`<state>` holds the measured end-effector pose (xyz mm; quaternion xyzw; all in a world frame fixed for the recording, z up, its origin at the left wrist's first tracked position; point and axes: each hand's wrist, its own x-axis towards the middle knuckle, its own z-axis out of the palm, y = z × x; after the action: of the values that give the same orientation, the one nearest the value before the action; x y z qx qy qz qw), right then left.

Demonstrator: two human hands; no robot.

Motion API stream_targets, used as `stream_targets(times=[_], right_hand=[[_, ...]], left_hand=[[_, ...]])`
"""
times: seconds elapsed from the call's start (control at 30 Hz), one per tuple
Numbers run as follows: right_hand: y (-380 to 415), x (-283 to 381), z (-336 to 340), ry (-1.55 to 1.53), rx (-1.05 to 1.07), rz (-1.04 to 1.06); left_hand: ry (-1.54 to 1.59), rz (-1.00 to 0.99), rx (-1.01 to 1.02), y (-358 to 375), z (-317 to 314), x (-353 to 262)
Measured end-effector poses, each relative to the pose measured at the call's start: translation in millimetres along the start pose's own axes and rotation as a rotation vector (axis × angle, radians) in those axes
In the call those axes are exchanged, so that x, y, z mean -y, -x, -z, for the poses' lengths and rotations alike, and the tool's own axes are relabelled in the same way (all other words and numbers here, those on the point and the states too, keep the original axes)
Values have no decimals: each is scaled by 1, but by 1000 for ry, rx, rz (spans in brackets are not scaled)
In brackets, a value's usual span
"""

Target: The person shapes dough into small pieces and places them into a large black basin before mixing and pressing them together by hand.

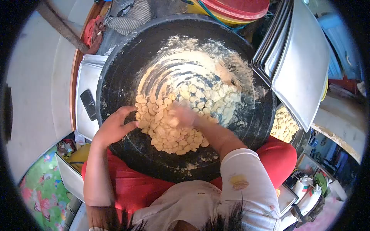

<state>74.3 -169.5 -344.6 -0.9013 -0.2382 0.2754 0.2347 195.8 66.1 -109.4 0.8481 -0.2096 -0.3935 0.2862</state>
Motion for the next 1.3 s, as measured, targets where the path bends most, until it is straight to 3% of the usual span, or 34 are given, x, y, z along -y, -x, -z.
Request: stream_targets(times=[0.03,0.07,0.1,0.13,0.2,0.3,0.33,0.43,0.5,0.6,0.67,0.7,0.8,0.9,0.97,1.0,1.1,1.17,1.2,1.27,1.3], right_hand=[[4,-7,57,23,95,-162],[7,-33,66,115,-7,-370],[9,-51,67,205,-110,-580],[4,-60,59,207,-105,-579],[-10,-72,45,54,-100,-874],[-38,-1,19,-123,-56,-756],[-35,37,21,-135,-53,-560],[-11,109,-11,-12,261,-54],[11,116,-73,-3,138,192],[8,71,-71,143,-22,192],[-3,38,-14,123,245,-142],[5,36,33,184,114,-323],[2,-31,48,80,-109,-891],[13,-33,22,151,56,-756],[24,22,-19,242,111,-621],[30,65,-7,233,335,-542],[47,100,-45,41,186,-372],[49,88,-33,-135,166,31],[40,55,-41,-219,151,-19],[34,16,27,-283,22,-291],[39,-21,37,-59,-305,-202]], left_hand=[[5,4,-9,2,0,0],[-10,-7,-14,2,0,0],[-24,-20,-13,1,-1,-1],[-19,-18,-12,1,-1,-3],[2,1,-8,-1,1,-8],[-9,6,3,-4,-3,2],[-10,7,1,-5,-3,5],[-17,21,17,-6,-6,9],[-34,-11,-6,-6,-7,9],[-18,-9,-3,-2,-6,5],[-19,-10,-6,0,-6,5],[-21,-15,-7,0,-6,5],[-18,-27,-21,-2,-6,3],[-12,-30,5,-6,-5,2],[-28,-17,17,-9,-10,10],[-48,-3,33,-11,-10,12],[-49,0,24,-9,-11,11],[-41,-15,27,-7,-12,10],[-26,-31,16,-6,-12,10],[-33,-34,8,-6,-11,11],[-40,-37,-1,-6,-11,13]])
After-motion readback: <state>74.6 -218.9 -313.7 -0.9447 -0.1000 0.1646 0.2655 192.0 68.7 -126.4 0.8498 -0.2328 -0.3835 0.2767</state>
